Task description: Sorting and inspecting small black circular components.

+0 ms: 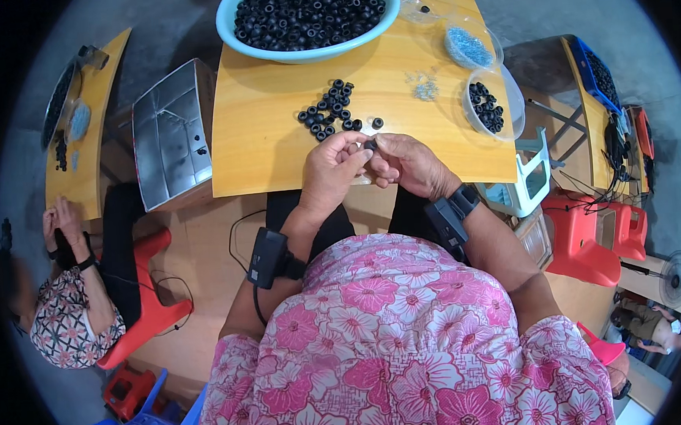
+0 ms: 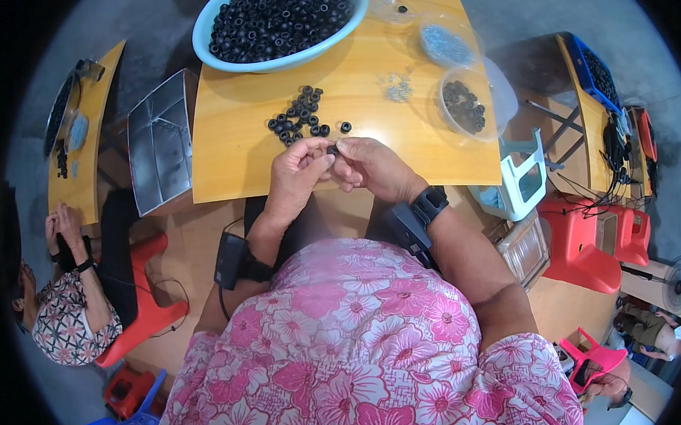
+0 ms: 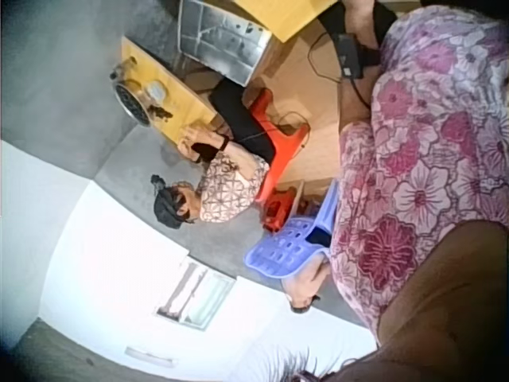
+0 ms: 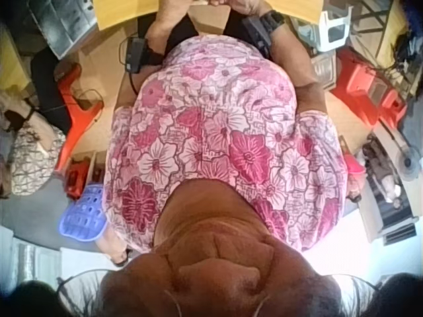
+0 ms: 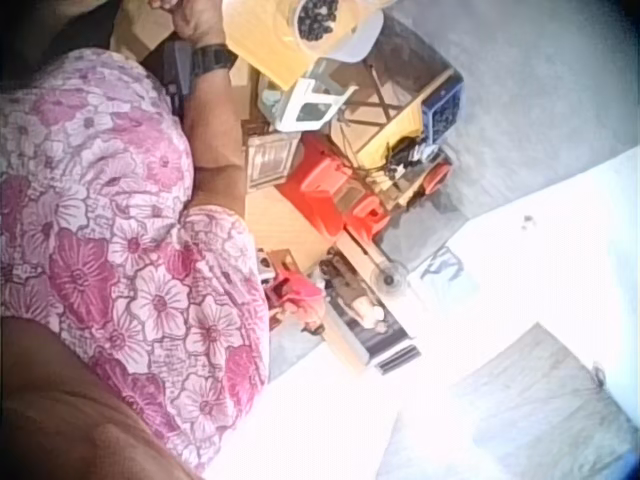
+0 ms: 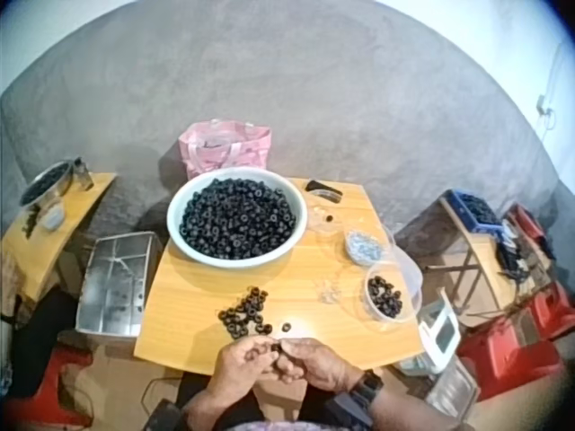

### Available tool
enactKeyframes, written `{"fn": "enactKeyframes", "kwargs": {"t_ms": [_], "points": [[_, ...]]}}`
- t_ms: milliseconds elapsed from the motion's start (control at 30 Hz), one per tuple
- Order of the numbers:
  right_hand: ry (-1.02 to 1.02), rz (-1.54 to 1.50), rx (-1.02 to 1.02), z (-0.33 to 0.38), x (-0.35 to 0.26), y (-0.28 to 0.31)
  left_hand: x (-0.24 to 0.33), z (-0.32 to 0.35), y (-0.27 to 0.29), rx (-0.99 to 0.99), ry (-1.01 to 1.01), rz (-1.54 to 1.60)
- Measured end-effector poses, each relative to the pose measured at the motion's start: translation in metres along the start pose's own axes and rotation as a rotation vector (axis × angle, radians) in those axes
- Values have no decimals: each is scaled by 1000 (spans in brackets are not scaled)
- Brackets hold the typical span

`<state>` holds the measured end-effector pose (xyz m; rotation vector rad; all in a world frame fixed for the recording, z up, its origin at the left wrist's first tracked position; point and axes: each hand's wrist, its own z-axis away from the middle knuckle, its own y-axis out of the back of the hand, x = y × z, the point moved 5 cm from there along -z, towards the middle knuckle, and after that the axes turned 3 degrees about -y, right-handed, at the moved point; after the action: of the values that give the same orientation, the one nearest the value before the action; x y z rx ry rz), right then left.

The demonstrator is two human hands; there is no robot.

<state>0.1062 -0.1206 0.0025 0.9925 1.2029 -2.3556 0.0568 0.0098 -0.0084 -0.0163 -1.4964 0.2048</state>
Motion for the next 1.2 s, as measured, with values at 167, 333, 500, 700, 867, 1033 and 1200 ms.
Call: {"fn": "enactKeyframes", "kwargs": {"t_ms": [167, 333, 500, 700, 867, 1033, 1200], "points": [[-7, 38, 43, 1, 0, 0, -1, 0, 3, -19, -34, -17], [27, 104, 253, 6, -3, -2, 1, 0, 3, -19, 38, 26], [203, 235, 348, 5, -5, -3, 5, -1, 4, -21, 46, 88], [506, 743, 450, 4, -20, -8, -2, -6, 11, -89, 126, 216], [495, 559, 424, -3, -12, -6, -2, -6, 11, -111, 198, 268], [454, 385, 376, -5, -7, -2, 1, -5, 10, -105, 182, 297], [454, 455, 421, -2, -10, 0, 0, -5, 9, -100, 180, 285]]}}
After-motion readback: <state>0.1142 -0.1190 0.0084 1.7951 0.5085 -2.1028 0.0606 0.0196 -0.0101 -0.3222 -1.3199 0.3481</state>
